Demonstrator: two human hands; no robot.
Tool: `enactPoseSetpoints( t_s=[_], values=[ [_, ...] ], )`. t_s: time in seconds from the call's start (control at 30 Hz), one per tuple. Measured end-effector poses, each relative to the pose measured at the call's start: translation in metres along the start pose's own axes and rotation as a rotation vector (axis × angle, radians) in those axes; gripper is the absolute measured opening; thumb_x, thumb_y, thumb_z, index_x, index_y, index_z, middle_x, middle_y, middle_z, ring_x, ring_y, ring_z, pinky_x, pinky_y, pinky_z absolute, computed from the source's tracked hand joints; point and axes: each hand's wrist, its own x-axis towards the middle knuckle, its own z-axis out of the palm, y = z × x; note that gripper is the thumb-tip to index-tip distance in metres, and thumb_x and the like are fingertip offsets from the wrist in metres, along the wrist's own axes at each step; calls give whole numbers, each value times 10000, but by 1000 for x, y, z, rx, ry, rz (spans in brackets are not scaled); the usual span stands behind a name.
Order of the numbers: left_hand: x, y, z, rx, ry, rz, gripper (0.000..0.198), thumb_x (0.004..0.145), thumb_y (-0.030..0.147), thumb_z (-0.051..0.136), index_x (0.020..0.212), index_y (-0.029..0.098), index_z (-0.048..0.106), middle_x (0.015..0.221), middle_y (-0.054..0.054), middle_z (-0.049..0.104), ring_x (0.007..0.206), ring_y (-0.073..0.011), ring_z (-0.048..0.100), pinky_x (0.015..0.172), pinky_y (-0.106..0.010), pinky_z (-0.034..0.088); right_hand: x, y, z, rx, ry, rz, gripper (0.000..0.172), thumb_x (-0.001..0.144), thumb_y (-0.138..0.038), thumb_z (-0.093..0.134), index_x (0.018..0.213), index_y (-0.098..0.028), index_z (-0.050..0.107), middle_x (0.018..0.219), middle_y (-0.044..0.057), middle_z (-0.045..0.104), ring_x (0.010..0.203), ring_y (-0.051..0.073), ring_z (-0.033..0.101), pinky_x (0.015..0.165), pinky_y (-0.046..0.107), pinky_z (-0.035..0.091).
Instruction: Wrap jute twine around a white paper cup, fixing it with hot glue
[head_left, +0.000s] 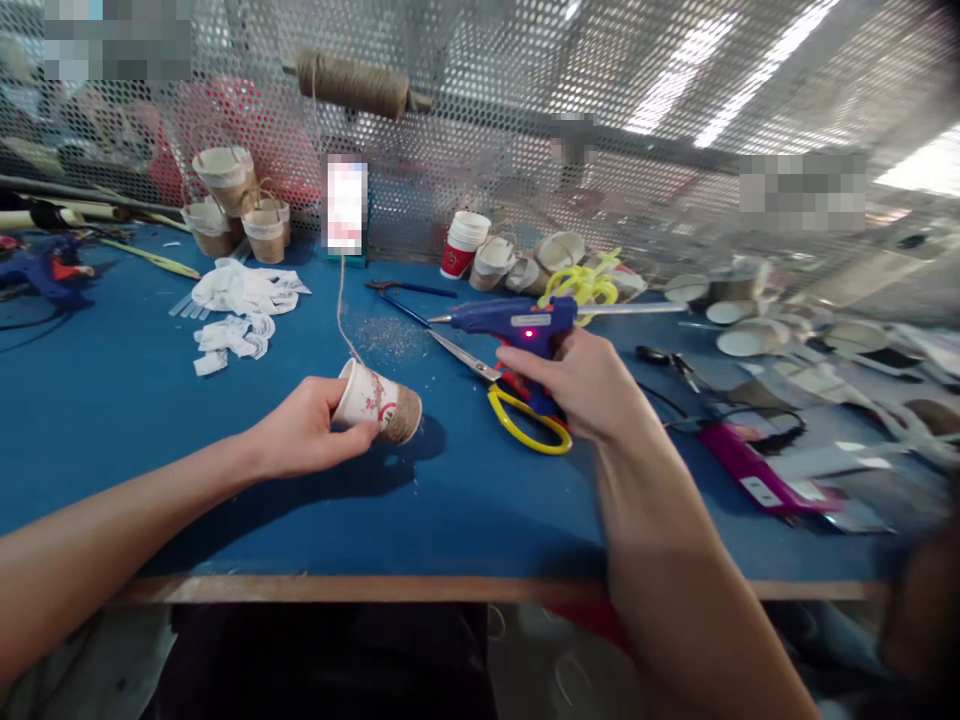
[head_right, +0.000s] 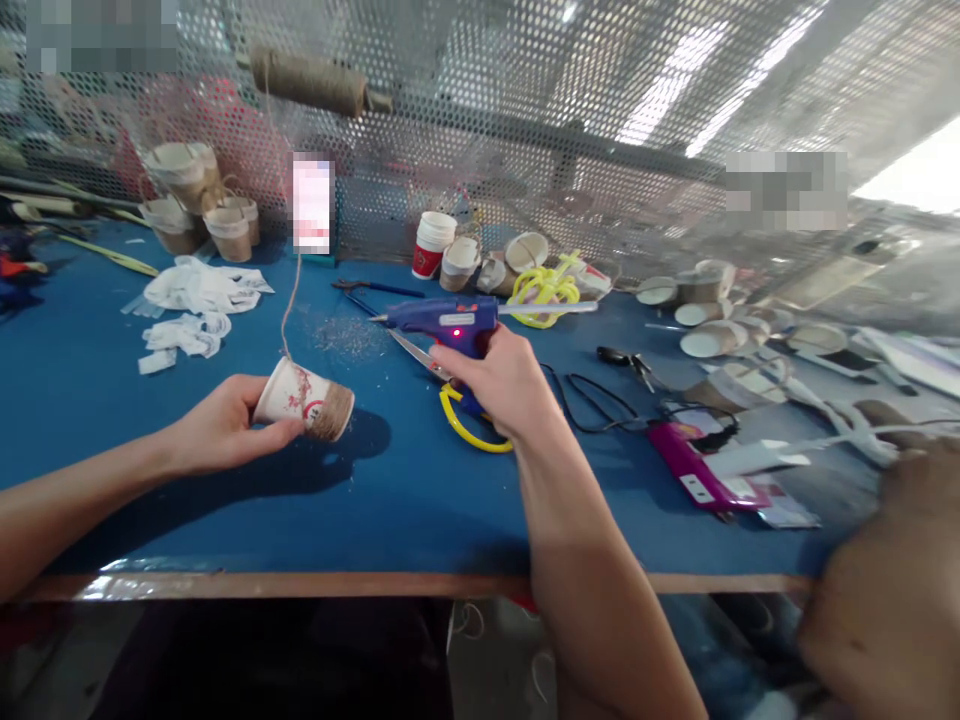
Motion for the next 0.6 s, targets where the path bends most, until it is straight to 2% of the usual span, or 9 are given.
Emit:
enactPoseSetpoints(
  t_s=[0.07, 0.1, 0.2, 0.33, 0.47, 0.53, 0.6],
  values=[
    [0, -1, 0, 6, -9, 0, 88, 684, 202, 511, 655, 121, 530, 571, 32, 453, 503, -68, 364, 441, -174, 306, 14, 9, -2, -127, 109, 61, 157, 697, -311, 594, 652, -171, 538, 634, 24, 605, 521, 117, 527, 469, 237, 412],
    [0, -1, 0, 12, -14, -1, 91, 686, 205, 510, 653, 123, 528, 573, 32, 455, 506, -69, 369, 448, -175, 311, 21, 14, -3, -235, 117, 100, 179, 734, -317, 552, 642, -165, 534, 652, 35, 609, 533, 114, 526, 483, 234, 411],
    [1, -1, 1, 32, -19, -18, 103, 687, 221, 511, 649, 126, 521, 566, 36, 447, 497, -68, 363, 448, -179, 308, 38, 29, -5, -344, 93, 155, 269, 804, -306, 446, 598, -152, 524, 635, 62, 605, 510, 108, 516, 500, 233, 405],
    [1, -1, 3, 51, -26, -52, 130, 689, 249, 512, 634, 134, 491, 544, 40, 422, 480, -70, 348, 440, -192, 292, 55, 47, -3, -475, 91, 243, 321, 782, -388, 471, 609, -130, 552, 560, 97, 588, 500, 168, 549, 503, 274, 400],
    [0, -2, 5, 41, -33, -36, 163, 689, 265, 511, 598, 146, 449, 531, 44, 401, 471, -67, 333, 433, -195, 276, 60, 52, -1, -587, 118, 282, 326, 760, -389, 509, 676, -91, 611, 721, 184, 629, 765, 273, 601, 640, 328, 416],
    [1, -2, 6, 33, -29, -29, 170, 688, 273, 516, 595, 145, 451, 531, 45, 402, 471, -66, 335, 432, -193, 278, 57, 46, 3, -623, 138, 276, 315, 746, -353, 537, 772, -53, 630, 888, 252, 612, 940, 336, 545, 727, 385, 397],
    [1, -3, 6, 28, -29, -21, 159, 686, 269, 517, 606, 140, 470, 530, 45, 410, 470, -66, 339, 430, -192, 280, 48, 33, 10, -617, 117, 215, 341, 757, -343, 529, 870, -38, 631, 1027, 271, 570, 1045, 353, 477, 795, 417, 365]
  ],
)
